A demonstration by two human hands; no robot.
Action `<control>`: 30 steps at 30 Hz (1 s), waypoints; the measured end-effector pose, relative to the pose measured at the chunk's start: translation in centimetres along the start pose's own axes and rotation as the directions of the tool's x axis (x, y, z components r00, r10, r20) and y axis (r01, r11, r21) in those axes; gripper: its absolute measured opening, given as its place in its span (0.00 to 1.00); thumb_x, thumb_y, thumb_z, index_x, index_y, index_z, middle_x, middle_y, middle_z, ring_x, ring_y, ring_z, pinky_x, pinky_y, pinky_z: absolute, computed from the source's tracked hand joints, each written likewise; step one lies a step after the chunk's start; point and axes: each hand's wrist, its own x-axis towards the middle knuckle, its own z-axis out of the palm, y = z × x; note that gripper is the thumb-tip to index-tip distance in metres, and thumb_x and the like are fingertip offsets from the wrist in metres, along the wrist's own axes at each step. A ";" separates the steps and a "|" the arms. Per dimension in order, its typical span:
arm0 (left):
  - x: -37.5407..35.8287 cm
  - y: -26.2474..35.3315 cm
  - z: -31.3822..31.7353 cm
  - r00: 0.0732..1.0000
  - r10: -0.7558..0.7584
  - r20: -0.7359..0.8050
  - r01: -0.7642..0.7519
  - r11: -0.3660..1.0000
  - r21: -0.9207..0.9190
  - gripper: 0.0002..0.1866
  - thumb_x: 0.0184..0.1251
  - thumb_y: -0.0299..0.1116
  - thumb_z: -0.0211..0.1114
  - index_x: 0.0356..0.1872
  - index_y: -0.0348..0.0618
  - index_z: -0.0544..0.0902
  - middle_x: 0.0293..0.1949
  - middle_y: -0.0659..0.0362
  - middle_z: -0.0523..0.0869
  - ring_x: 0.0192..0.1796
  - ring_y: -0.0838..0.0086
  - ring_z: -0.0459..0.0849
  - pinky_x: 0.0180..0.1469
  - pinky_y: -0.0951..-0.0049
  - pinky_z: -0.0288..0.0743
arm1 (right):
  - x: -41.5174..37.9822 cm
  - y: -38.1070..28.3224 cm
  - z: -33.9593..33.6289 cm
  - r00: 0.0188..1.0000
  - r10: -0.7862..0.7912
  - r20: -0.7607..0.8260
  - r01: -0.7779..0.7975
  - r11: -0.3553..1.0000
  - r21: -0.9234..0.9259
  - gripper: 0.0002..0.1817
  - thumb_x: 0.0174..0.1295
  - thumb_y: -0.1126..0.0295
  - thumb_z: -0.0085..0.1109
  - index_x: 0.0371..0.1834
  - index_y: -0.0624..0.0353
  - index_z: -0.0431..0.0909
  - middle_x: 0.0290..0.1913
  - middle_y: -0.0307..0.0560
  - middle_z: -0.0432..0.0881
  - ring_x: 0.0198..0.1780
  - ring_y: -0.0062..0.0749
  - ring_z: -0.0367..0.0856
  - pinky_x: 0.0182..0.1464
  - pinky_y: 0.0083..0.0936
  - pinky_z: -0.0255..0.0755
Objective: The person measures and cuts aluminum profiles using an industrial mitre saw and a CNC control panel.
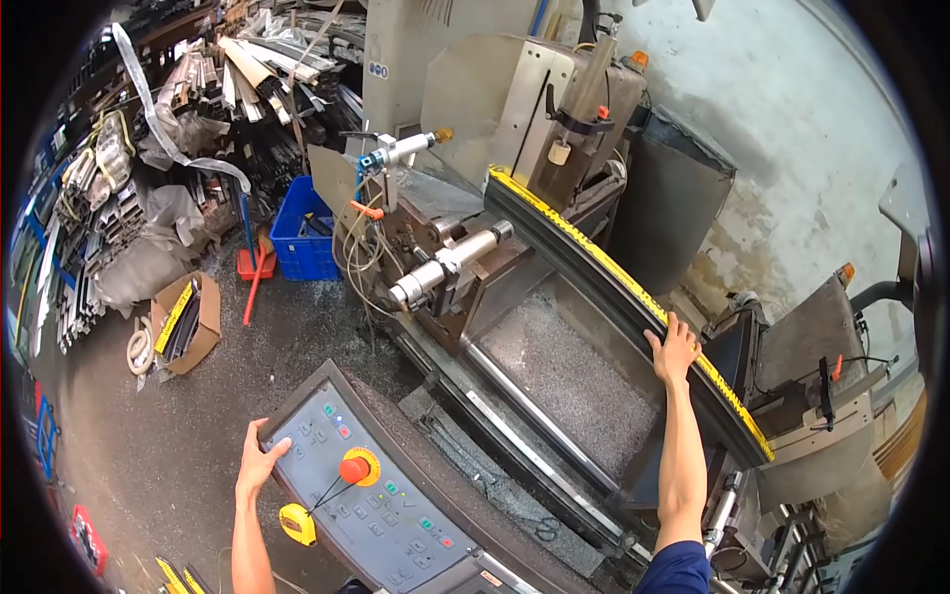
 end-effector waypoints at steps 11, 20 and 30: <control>-0.1 0.1 -0.2 0.999 -0.024 0.041 0.024 1.000 -0.009 0.38 0.52 0.46 0.81 0.60 0.41 0.72 0.50 0.53 0.82 0.55 0.65 0.79 0.60 0.61 0.72 | -0.6 0.1 -0.2 0.999 0.029 0.029 -0.029 0.999 -0.018 0.39 0.62 0.43 0.64 0.72 0.48 0.64 0.64 0.50 0.70 0.67 0.50 0.67 0.69 0.63 0.50; -0.3 0.7 -0.1 0.999 -0.026 0.039 0.025 1.000 0.009 0.36 0.53 0.44 0.80 0.60 0.41 0.72 0.51 0.53 0.82 0.55 0.66 0.79 0.59 0.62 0.72 | -0.9 0.1 -0.5 0.999 0.028 0.032 -0.027 1.000 -0.011 0.38 0.62 0.44 0.62 0.72 0.48 0.65 0.64 0.51 0.71 0.67 0.51 0.67 0.70 0.62 0.51; 0.1 -0.2 -0.2 0.999 0.013 0.031 -0.012 0.999 -0.041 0.36 0.54 0.39 0.80 0.61 0.38 0.71 0.52 0.53 0.81 0.56 0.67 0.77 0.60 0.65 0.71 | -0.4 0.4 -0.5 0.997 0.043 0.061 -0.039 0.997 -0.062 0.40 0.61 0.41 0.62 0.73 0.47 0.63 0.64 0.51 0.70 0.67 0.52 0.68 0.69 0.65 0.54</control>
